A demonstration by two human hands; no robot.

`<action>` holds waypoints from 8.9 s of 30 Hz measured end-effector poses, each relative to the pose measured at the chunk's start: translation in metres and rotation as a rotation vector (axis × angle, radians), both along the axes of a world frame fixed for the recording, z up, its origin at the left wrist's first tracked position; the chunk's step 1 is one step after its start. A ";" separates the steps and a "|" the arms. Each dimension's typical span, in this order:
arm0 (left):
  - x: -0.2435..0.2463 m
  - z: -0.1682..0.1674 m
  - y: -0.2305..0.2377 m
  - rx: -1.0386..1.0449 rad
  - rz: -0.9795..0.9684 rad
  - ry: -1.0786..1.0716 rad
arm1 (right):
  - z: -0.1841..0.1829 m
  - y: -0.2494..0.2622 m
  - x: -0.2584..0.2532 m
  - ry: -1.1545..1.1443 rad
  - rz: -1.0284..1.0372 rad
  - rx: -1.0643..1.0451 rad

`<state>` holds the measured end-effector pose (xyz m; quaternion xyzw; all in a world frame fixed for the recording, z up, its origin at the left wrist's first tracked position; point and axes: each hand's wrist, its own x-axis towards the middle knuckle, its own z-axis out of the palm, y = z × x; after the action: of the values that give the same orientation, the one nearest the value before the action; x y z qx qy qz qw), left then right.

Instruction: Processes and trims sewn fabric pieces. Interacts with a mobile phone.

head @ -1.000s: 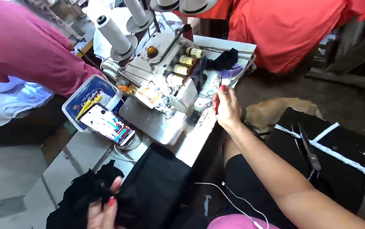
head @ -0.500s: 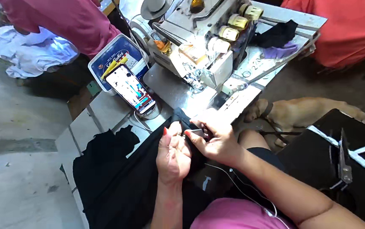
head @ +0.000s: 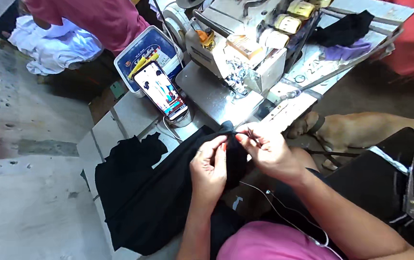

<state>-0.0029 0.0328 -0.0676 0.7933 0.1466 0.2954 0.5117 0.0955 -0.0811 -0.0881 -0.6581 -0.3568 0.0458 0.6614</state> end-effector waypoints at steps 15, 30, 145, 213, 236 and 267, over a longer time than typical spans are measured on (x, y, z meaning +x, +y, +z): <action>0.018 0.028 0.041 -0.392 -0.423 0.227 | 0.030 -0.024 0.026 0.726 0.265 0.071; 0.027 0.034 0.034 -0.768 -0.528 0.200 | 0.015 -0.023 0.030 0.551 0.335 0.148; 0.026 0.045 0.055 0.323 -0.303 0.066 | -0.018 -0.010 0.004 0.235 0.224 0.137; 0.072 0.004 0.019 -0.128 -0.323 0.050 | 0.015 -0.016 0.043 -0.006 -0.182 -0.142; 0.068 -0.002 0.025 -0.200 -0.435 0.004 | 0.008 -0.007 0.039 0.058 -0.190 0.015; 0.054 -0.008 0.004 0.291 -0.070 -0.134 | 0.003 -0.009 0.041 0.166 -0.080 0.195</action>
<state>0.0513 0.0372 -0.0757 0.8421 0.0400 0.3478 0.4102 0.1362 -0.0901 -0.0848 -0.5984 -0.2771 0.0391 0.7508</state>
